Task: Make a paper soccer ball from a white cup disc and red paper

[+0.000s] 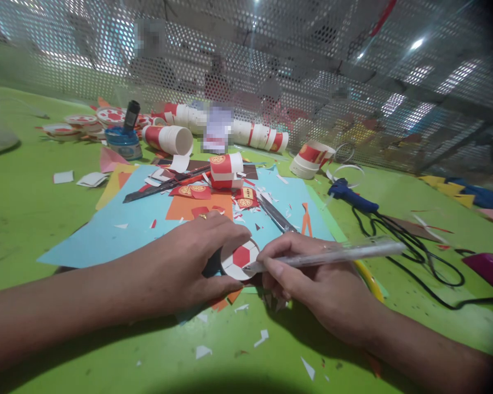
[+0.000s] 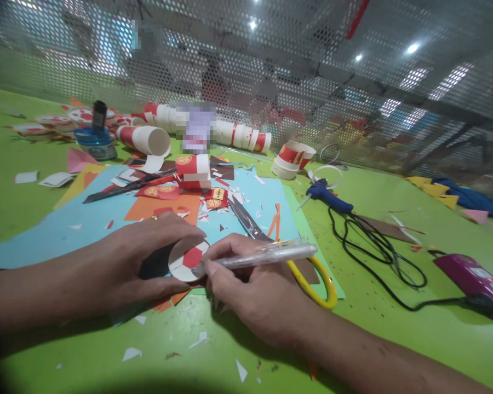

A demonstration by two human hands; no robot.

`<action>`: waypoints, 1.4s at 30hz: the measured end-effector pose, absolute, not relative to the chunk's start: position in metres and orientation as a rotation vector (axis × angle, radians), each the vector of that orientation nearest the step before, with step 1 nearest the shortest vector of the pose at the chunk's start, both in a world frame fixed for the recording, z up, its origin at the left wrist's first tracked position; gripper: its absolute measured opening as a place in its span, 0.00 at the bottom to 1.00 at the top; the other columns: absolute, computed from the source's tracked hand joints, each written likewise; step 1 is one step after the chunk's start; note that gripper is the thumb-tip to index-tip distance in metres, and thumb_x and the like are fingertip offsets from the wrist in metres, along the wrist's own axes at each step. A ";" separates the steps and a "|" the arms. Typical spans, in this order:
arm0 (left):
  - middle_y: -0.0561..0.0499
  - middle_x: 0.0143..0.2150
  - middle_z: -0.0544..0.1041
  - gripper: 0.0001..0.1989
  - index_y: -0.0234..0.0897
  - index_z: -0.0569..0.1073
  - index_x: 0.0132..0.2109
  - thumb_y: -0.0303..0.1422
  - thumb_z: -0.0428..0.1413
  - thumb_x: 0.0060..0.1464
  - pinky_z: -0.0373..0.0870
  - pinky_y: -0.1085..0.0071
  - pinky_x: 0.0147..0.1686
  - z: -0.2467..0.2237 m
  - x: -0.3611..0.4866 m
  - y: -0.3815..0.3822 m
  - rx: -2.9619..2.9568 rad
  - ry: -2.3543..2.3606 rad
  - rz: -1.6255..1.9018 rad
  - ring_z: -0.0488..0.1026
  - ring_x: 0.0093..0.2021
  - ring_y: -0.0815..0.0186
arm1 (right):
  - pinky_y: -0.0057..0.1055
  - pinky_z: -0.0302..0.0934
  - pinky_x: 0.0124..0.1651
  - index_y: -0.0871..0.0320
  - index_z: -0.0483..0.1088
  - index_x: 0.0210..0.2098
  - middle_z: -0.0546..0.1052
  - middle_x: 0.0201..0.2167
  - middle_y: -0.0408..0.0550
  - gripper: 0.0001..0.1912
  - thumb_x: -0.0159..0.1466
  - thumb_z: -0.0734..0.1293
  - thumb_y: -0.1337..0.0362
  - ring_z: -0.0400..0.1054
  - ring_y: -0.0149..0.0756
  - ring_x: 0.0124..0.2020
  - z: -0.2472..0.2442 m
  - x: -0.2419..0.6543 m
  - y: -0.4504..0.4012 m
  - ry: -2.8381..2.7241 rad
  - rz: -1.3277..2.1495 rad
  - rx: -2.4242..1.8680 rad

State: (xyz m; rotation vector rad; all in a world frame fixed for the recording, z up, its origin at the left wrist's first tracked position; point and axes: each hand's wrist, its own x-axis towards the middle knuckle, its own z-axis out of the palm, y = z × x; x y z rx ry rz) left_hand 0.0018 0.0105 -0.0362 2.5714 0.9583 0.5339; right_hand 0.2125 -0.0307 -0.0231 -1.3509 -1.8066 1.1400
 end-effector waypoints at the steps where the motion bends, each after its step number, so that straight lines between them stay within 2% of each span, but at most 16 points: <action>1: 0.50 0.40 0.73 0.16 0.41 0.69 0.48 0.38 0.58 0.53 0.63 0.69 0.33 -0.036 0.002 0.011 2.570 0.959 0.528 0.69 0.36 0.61 | 0.19 0.62 0.26 0.56 0.71 0.32 0.74 0.21 0.38 0.06 0.62 0.64 0.71 0.65 0.24 0.21 -0.023 0.212 -0.030 -1.807 1.137 -1.355; 13: 0.50 0.40 0.73 0.16 0.41 0.68 0.49 0.38 0.58 0.53 0.63 0.68 0.33 -0.036 0.002 0.011 2.584 0.956 0.520 0.68 0.37 0.61 | 0.24 0.63 0.27 0.55 0.72 0.32 0.75 0.22 0.38 0.05 0.63 0.64 0.68 0.67 0.27 0.23 -0.025 0.215 -0.030 -1.860 1.110 -1.385; 23: 0.49 0.38 0.74 0.15 0.41 0.71 0.47 0.39 0.58 0.53 0.64 0.69 0.32 -0.037 0.002 0.010 2.544 0.962 0.546 0.69 0.36 0.61 | 0.19 0.64 0.26 0.56 0.71 0.32 0.75 0.22 0.38 0.05 0.63 0.64 0.69 0.67 0.24 0.21 -0.022 0.212 -0.031 -1.751 1.221 -1.382; 33: 0.49 0.38 0.74 0.14 0.41 0.70 0.47 0.39 0.58 0.53 0.65 0.69 0.33 -0.036 0.002 0.010 2.545 0.952 0.555 0.69 0.36 0.61 | 0.26 0.62 0.28 0.56 0.71 0.33 0.75 0.23 0.40 0.05 0.64 0.64 0.67 0.67 0.28 0.23 -0.025 0.215 -0.032 -1.849 1.143 -1.404; 42: 0.48 0.39 0.74 0.13 0.41 0.70 0.45 0.39 0.58 0.53 0.66 0.68 0.34 -0.036 0.001 0.011 2.540 0.943 0.561 0.69 0.37 0.60 | 0.26 0.62 0.27 0.55 0.70 0.31 0.74 0.21 0.39 0.06 0.63 0.63 0.68 0.66 0.28 0.23 -0.023 0.214 -0.032 -1.813 1.201 -1.410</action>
